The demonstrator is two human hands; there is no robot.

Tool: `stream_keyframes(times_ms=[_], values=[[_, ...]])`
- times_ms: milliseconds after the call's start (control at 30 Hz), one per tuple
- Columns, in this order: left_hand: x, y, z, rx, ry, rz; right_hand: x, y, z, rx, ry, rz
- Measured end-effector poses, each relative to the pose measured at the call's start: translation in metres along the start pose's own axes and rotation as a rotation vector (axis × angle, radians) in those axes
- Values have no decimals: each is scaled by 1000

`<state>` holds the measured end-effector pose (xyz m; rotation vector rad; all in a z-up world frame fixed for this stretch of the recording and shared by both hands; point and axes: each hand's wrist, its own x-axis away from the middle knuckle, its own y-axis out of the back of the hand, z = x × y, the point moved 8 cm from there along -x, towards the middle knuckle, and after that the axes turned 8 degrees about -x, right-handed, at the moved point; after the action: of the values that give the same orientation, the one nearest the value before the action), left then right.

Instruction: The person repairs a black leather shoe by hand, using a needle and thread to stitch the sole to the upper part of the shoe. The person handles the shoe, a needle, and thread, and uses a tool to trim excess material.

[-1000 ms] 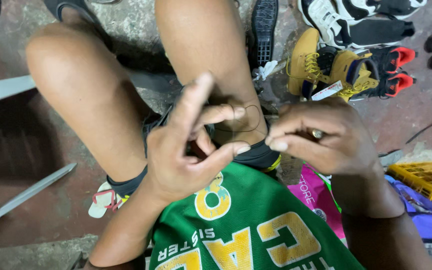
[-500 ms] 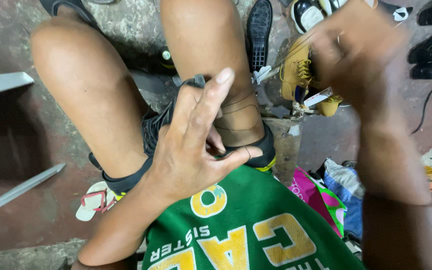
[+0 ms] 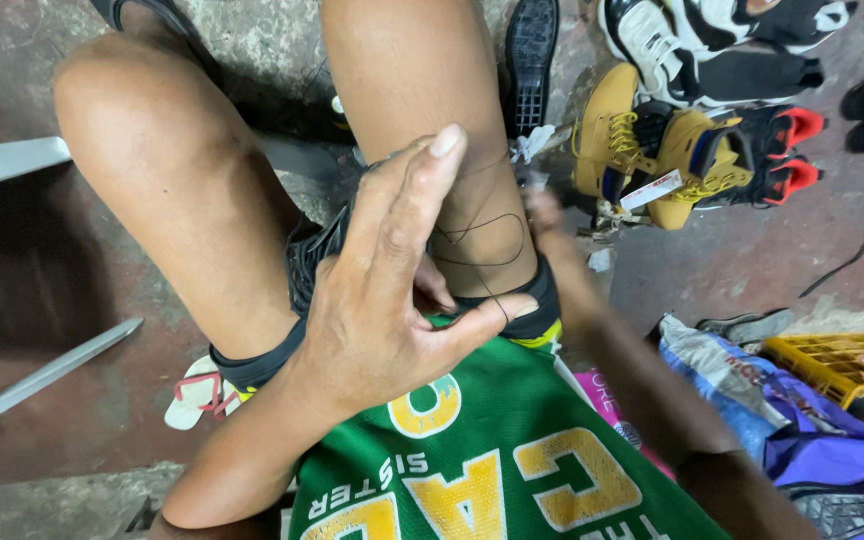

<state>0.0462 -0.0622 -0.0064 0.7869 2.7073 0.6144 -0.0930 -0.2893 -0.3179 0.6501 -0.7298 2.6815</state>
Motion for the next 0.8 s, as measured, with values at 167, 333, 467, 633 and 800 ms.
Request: stream_keyframes(times_ms=[167, 333, 467, 633, 800], values=[[-5, 2, -1, -1, 6, 12, 23, -33, 76, 237, 141, -254], [-6, 4, -5, -16, 5, -1, 62, -118, 173, 789, 283, 68], [-1, 0, 0, 9, -2, 10, 80, -187, 194, 1039, 512, 319], [49, 37, 10, -161, -113, -332, 75, -186, 205, 262, 339, 313], [106, 67, 63, -606, 294, -340, 66, -190, 222, 324, 313, 275]])
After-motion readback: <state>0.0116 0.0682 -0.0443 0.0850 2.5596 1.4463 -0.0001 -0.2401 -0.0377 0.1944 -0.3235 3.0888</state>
